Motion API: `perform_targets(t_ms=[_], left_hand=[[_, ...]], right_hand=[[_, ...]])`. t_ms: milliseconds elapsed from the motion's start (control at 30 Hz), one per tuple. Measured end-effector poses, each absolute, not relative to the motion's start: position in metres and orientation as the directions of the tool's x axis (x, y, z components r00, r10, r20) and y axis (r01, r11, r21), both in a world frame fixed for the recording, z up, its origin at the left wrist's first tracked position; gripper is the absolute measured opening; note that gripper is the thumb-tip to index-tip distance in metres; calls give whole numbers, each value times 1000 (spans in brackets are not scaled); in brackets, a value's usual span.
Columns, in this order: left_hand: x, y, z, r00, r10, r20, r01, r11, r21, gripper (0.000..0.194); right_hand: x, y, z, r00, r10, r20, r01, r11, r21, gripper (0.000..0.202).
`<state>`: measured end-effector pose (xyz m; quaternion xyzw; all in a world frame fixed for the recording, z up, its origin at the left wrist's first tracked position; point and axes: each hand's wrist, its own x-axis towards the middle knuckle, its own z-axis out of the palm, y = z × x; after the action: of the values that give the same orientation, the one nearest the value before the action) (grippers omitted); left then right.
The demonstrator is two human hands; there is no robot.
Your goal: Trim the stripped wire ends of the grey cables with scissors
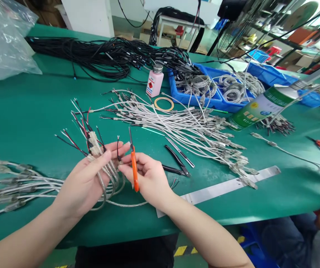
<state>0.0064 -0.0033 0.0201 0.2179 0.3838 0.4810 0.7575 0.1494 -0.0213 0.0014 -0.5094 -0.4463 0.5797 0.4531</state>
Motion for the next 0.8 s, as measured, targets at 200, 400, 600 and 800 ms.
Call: perform_targets(t_ms=[200,400,600,800], left_hand=[[5,3,18,161,905,-394,-603,406,687,8],[1,-1,18,328,864,-381,-390,492,779,11],[-1,-1,19,332,861,-385,-391,497,775,20],[-4,-1,18,404,848,-343,-350,490,798,12]], right_hand=[[154,-23,-5,-67,990,-127,-215,-139,-967,21],[158,-25,-10,-224,966,-127,-331,-198,-923,19],[160,-25,-11,-293,948,-125,-353,-229,-907,20],[163,-26,-12,-373,915,-153,-308,-277,-910,21]])
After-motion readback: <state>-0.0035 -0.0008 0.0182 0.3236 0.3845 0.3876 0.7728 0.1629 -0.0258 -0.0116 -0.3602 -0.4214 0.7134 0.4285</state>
